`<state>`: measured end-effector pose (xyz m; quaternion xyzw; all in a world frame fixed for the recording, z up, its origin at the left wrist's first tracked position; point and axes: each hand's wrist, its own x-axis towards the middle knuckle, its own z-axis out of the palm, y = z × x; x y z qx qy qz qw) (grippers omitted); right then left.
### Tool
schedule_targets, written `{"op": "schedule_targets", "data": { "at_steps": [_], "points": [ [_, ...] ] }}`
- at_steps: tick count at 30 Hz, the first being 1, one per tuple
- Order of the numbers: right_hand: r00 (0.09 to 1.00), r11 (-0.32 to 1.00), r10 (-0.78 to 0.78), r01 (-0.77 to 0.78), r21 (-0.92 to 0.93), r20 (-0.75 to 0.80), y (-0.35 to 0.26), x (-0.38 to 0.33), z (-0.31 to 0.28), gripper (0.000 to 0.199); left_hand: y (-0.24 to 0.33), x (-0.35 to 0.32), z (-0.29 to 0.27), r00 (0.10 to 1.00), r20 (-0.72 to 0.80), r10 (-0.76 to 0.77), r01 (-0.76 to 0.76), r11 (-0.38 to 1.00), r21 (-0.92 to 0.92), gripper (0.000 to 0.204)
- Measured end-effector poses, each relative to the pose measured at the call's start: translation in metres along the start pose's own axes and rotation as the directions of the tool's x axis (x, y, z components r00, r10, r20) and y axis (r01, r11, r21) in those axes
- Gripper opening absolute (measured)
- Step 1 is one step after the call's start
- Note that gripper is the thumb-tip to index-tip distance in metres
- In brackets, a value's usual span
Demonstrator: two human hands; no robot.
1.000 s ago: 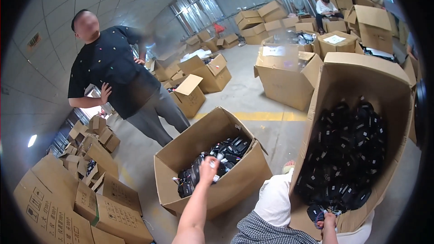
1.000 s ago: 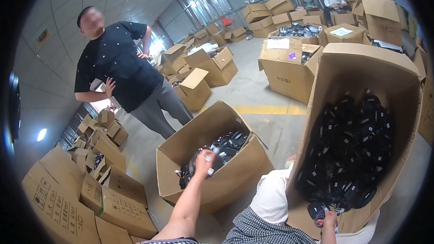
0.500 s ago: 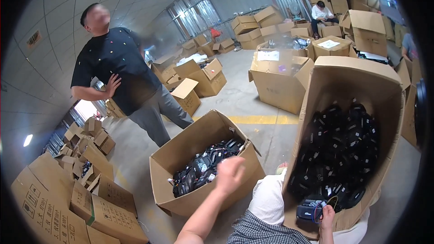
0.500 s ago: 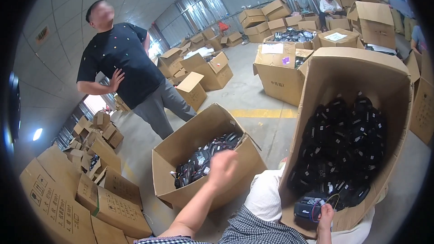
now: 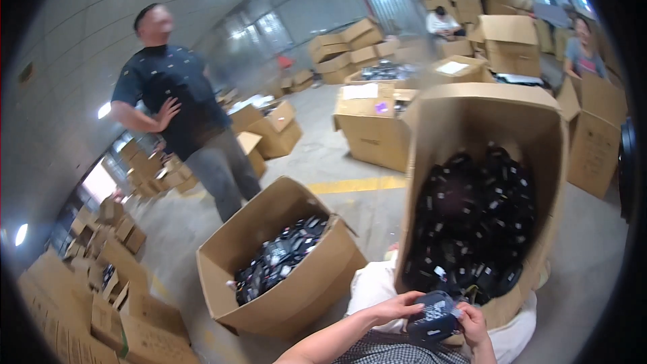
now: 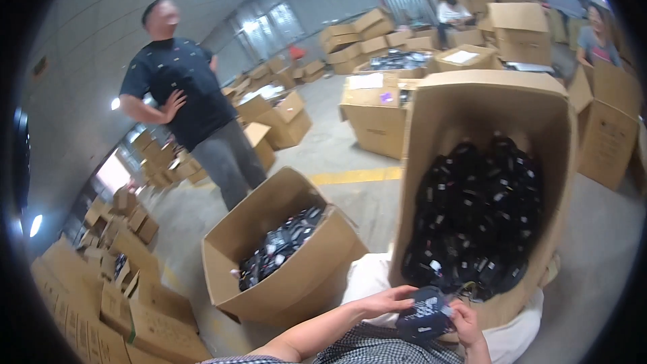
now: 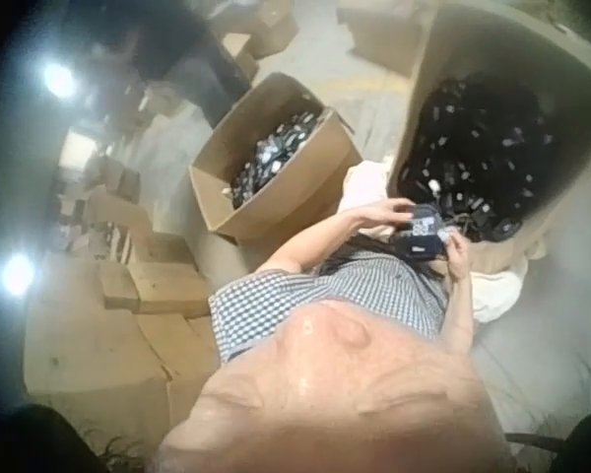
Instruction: The person sorts electronic components by hand, transferring them from a large cardboard box into smaller boxes.
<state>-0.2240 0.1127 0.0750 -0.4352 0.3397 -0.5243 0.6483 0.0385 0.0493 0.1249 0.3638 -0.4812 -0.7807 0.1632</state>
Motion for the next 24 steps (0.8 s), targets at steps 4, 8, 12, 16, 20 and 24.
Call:
{"op": "schedule_targets", "data": {
  "at_steps": [4,8,12,16,20,24],
  "points": [
    [0.971,0.985,0.164,-0.151,-0.081,0.174,0.003,0.012,0.005,0.018,0.009,-0.024,-0.005,0.967,-0.254,-0.032,0.033,0.999,-0.001,0.052],
    [0.859,0.997,-0.063,0.079,0.01,-0.508,-0.04,0.023,0.017,0.023,0.018,-0.068,-0.033,0.921,-0.369,-0.127,0.108,0.992,-0.07,0.035],
    [0.746,0.886,-0.355,0.461,0.051,-0.563,-0.06,0.021,0.011,0.021,-0.011,-0.102,-0.064,0.86,-0.51,0.03,-0.07,0.996,-0.06,0.05],
    [0.998,0.999,0.001,0.001,0.036,-0.056,-0.035,0.011,0.048,0.015,-0.028,-0.104,-0.033,0.597,-0.715,0.363,-0.414,0.903,0.113,0.037],
    [0.956,0.974,-0.184,0.209,-0.093,0.227,0.008,0.012,0.102,0.02,-0.064,-0.122,-0.012,0.592,-0.691,0.414,-0.378,0.9,0.215,0.039],
    [0.933,0.992,-0.058,0.095,-0.088,0.355,0.027,0.002,0.113,0.026,-0.063,-0.141,0.017,0.739,-0.593,0.321,-0.433,0.9,-0.054,0.034]
  ]
}}
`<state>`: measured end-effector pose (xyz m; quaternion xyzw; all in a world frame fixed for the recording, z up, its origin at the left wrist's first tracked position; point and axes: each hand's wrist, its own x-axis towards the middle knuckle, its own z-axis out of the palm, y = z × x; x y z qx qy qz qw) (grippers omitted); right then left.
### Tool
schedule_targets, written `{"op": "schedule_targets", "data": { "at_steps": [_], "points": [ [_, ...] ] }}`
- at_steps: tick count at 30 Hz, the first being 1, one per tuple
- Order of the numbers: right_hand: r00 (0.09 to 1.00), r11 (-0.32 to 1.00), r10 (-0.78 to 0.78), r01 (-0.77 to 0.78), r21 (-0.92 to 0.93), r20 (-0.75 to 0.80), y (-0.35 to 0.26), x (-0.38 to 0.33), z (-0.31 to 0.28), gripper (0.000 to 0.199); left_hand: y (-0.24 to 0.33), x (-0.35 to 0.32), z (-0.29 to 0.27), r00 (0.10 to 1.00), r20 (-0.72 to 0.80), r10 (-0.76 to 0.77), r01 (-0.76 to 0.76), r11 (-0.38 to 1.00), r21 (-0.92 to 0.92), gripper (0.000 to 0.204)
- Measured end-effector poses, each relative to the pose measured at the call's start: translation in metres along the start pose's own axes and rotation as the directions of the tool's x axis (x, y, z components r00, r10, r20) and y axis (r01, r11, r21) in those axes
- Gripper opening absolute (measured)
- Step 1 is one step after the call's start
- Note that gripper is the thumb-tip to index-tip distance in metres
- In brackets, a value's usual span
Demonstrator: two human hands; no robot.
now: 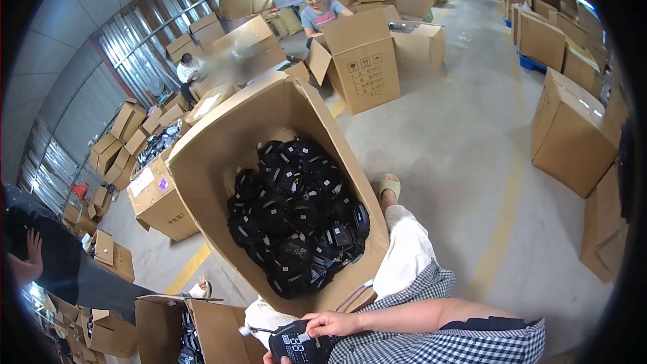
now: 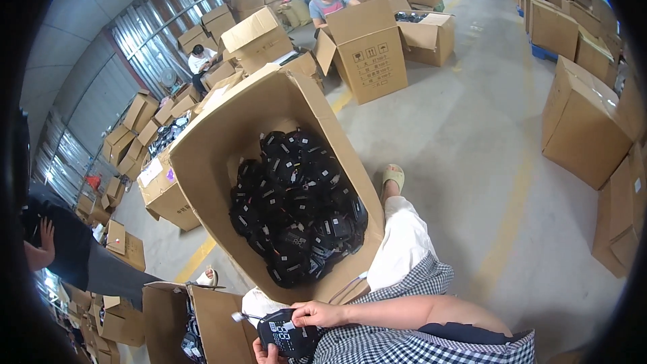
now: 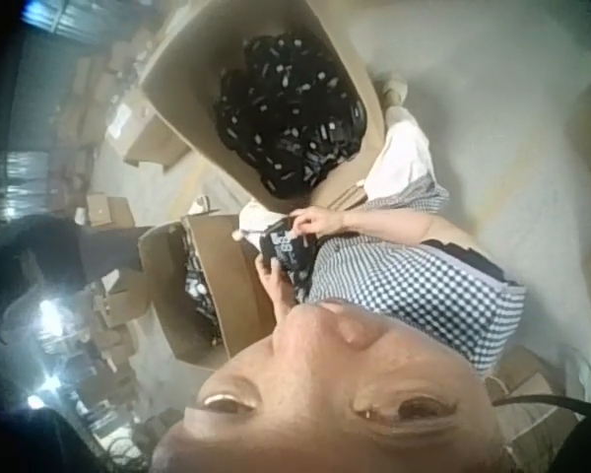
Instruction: The person sorts electronic components by hand, transferring them from a large cardboard box into smaller boxes.
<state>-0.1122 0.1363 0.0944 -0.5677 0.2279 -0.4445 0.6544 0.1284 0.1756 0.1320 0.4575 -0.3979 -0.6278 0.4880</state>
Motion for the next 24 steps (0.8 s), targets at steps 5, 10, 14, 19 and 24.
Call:
{"op": "schedule_targets", "data": {
  "at_steps": [5,10,14,19,24],
  "points": [
    [0.999,0.992,-0.043,0.045,0.116,-0.018,-0.005,-0.012,-0.009,0.025,0.04,0.016,0.039,0.876,-0.27,-0.399,0.366,0.916,-0.166,0.054],
    [0.994,0.983,0.046,-0.028,0.183,-0.097,0.013,-0.009,-0.064,0.027,0.022,0.078,0.056,0.991,-0.057,0.124,-0.13,0.73,-0.671,0.04],
    [0.984,0.922,0.113,-0.052,0.383,-0.14,0.015,-0.005,-0.113,0.029,-0.001,0.097,0.071,0.875,0.1,0.474,-0.443,0.867,-0.23,0.045],
    [0.959,0.846,0.256,-0.162,0.508,-0.12,0.039,-0.005,-0.142,0.024,-0.03,0.084,0.101,0.938,0.045,0.343,-0.342,0.939,-0.023,0.042],
    [0.889,0.932,0.359,-0.36,0.05,-0.286,0.075,-0.001,-0.154,0.025,-0.058,0.095,0.069,0.913,0.233,0.335,-0.396,0.865,0.307,0.032]
  ]
}}
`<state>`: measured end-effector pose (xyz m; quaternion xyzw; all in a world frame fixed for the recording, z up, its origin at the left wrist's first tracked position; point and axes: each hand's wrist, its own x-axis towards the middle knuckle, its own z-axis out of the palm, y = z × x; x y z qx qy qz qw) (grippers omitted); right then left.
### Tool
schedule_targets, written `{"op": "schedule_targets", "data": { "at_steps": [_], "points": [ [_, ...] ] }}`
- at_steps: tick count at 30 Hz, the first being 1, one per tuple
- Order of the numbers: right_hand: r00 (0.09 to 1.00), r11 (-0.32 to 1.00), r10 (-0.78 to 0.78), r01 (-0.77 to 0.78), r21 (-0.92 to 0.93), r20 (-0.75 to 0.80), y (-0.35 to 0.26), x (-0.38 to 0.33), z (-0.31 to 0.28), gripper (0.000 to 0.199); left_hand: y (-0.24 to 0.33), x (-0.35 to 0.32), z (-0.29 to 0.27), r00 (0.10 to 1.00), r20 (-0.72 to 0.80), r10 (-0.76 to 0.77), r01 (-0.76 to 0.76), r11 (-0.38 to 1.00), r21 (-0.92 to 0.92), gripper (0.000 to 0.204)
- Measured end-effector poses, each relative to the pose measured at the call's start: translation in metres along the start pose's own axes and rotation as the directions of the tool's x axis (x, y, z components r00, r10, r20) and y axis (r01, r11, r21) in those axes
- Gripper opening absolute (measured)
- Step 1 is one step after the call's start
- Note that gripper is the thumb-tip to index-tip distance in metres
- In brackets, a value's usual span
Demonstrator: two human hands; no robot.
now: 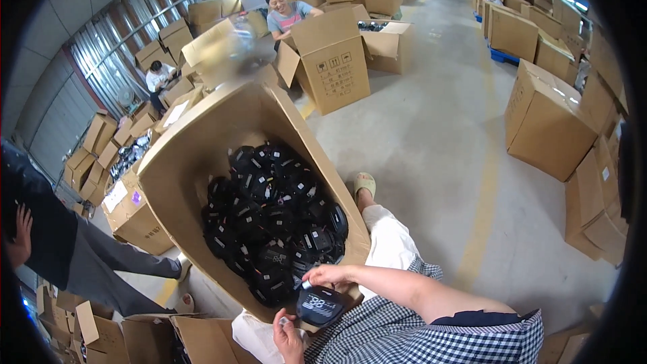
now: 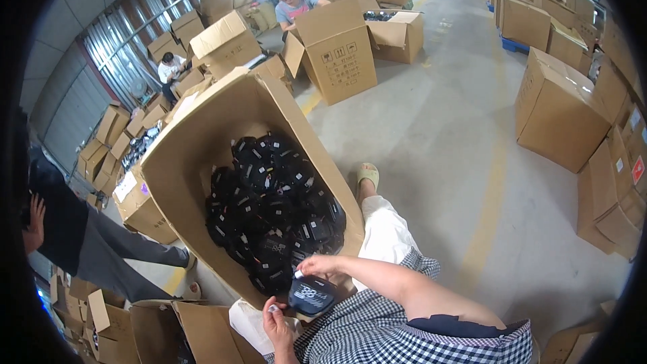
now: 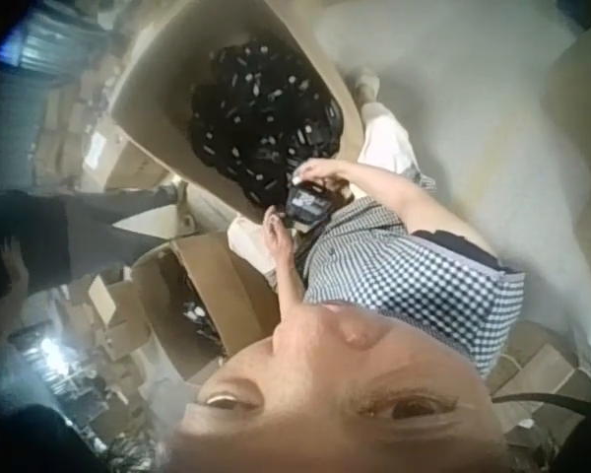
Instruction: The person sorts electronic components by hand, transferring them from a large cardboard box into smaller boxes.
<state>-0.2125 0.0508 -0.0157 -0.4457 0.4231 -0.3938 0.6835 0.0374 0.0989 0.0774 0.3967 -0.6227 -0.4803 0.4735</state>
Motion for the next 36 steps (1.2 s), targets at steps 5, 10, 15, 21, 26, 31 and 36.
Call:
{"op": "schedule_targets", "data": {
  "at_steps": [5,10,15,21,26,31,36],
  "points": [
    [0.947,0.952,-0.094,0.175,0.251,-0.306,-0.005,-0.023,-0.023,0.02,-0.027,-0.013,0.006,0.84,0.369,-0.398,0.292,0.904,0.311,0.029],
    [0.997,0.919,0.025,-0.051,-0.39,-0.072,-0.045,-0.078,0.042,0.031,-0.026,-0.004,0.014,0.817,0.361,-0.45,0.425,0.893,0.151,0.016],
    [0.99,0.935,0.076,-0.111,-0.337,-0.116,-0.033,-0.082,0.072,0.027,-0.032,-0.014,0.016,0.836,0.303,-0.457,0.397,0.886,0.242,0.019],
    [0.841,0.828,0.5,-0.534,0.17,0.207,-0.024,-0.084,0.06,0.016,-0.019,-0.014,0.02,0.881,0.356,-0.313,0.171,0.91,0.377,0.026],
    [0.776,0.794,0.575,-0.606,0.053,0.261,-0.001,-0.086,0.062,0.018,-0.019,-0.009,0.012,0.744,0.502,-0.442,0.188,0.858,0.478,0.026],
    [0.843,0.867,0.498,-0.483,-0.121,0.202,0.004,-0.079,0.051,0.022,-0.019,0.006,0.019,0.672,0.558,-0.487,0.12,0.815,0.568,0.03],
    [0.759,0.902,0.424,-0.403,0.155,-0.495,-0.027,-0.03,0.006,0.026,-0.047,-0.006,0.007,0.85,0.224,-0.476,0.431,0.875,0.22,0.018]
  ]
}}
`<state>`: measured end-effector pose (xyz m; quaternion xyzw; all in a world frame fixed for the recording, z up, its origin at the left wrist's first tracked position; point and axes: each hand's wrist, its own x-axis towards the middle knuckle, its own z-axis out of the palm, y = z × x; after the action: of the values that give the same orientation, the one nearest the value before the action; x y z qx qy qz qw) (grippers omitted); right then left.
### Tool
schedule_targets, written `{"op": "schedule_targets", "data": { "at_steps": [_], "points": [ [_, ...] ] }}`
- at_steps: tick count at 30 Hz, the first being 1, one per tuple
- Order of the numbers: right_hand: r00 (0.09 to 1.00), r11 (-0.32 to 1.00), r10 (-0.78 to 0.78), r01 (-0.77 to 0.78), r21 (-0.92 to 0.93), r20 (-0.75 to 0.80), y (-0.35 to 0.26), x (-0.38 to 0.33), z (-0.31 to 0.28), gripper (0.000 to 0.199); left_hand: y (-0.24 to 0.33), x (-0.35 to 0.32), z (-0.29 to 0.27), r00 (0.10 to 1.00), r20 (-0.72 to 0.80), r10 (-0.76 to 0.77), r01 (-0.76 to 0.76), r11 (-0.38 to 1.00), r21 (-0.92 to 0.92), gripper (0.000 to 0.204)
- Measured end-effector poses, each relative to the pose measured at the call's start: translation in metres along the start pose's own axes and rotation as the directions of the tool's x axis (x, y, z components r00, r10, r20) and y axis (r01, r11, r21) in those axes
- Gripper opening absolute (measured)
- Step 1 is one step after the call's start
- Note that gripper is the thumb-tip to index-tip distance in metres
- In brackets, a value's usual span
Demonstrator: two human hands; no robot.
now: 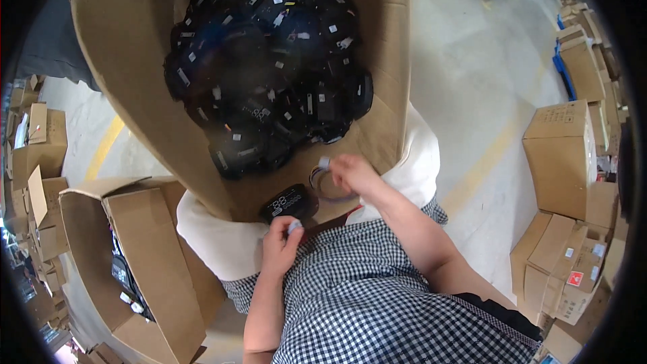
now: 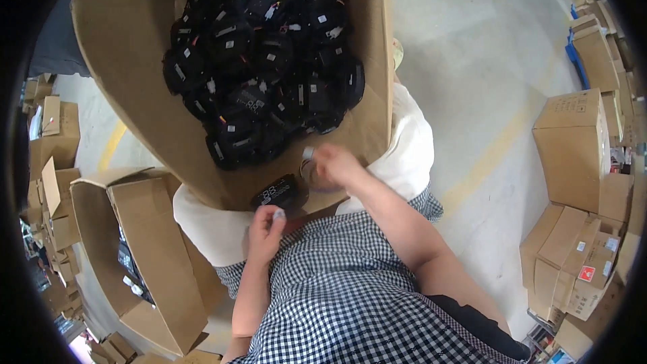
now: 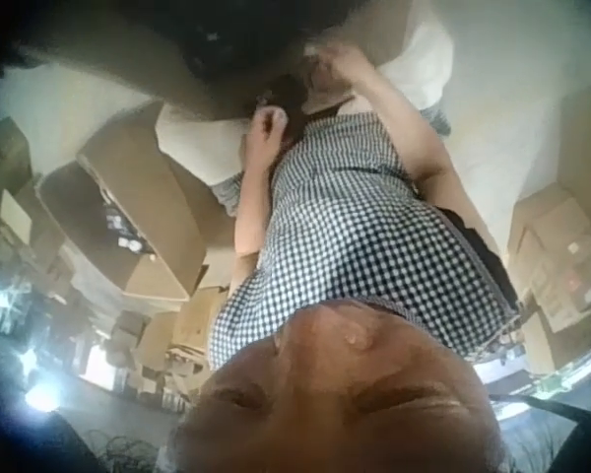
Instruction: The person sorts electronic components by hand, transferring them from a large cardboard box into smaller boxes.
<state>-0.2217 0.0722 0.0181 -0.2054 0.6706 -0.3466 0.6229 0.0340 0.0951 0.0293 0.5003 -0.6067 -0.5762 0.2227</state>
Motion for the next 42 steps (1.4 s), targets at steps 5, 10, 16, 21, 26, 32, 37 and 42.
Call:
{"op": "schedule_targets", "data": {
  "at_steps": [5,10,16,21,26,32,37,42],
  "points": [
    [0.806,0.963,-0.138,0.245,0.113,-0.576,0.008,0.145,-0.043,0.026,0.004,0.019,-0.001,0.996,-0.069,-0.062,0.041,0.962,-0.271,0.013],
    [0.79,0.936,-0.031,0.238,0.258,-0.613,-0.018,0.213,-0.035,0.024,0.01,0.019,-0.001,0.994,-0.075,-0.085,0.077,0.992,-0.103,0.014],
    [0.887,0.821,0.046,0.228,0.524,-0.459,-0.039,0.189,-0.017,0.019,0.009,0.025,-0.004,0.993,-0.115,0.022,-0.024,1.0,-0.016,0.022],
    [0.6,0.772,-0.633,0.542,-0.332,-0.49,-0.003,0.117,0.003,0.015,0.026,0.03,0.005,0.993,-0.116,0.025,-0.023,1.0,0.019,0.022],
    [0.575,0.306,-0.8,0.637,-0.708,0.171,0.057,0.01,0.046,0.02,0.034,0.036,0.02,0.96,-0.082,0.266,-0.239,0.938,0.25,0.044],
    [0.723,0.352,-0.481,0.677,-0.647,0.496,0.103,-0.01,0.095,0.027,0.052,0.015,0.021,0.943,0.187,0.276,-0.296,0.951,0.085,0.037],
    [0.788,0.568,-0.576,0.576,-0.587,0.216,0.027,-0.106,0.043,0.026,0.041,0.03,0.022,0.608,0.34,0.718,-0.79,0.59,0.166,0.031],
    [0.698,0.359,-0.665,0.611,-0.706,0.266,0.031,-0.116,0.034,0.021,0.053,0.014,0.035,0.898,0.336,0.285,-0.278,0.958,-0.07,0.029]
  ]
}}
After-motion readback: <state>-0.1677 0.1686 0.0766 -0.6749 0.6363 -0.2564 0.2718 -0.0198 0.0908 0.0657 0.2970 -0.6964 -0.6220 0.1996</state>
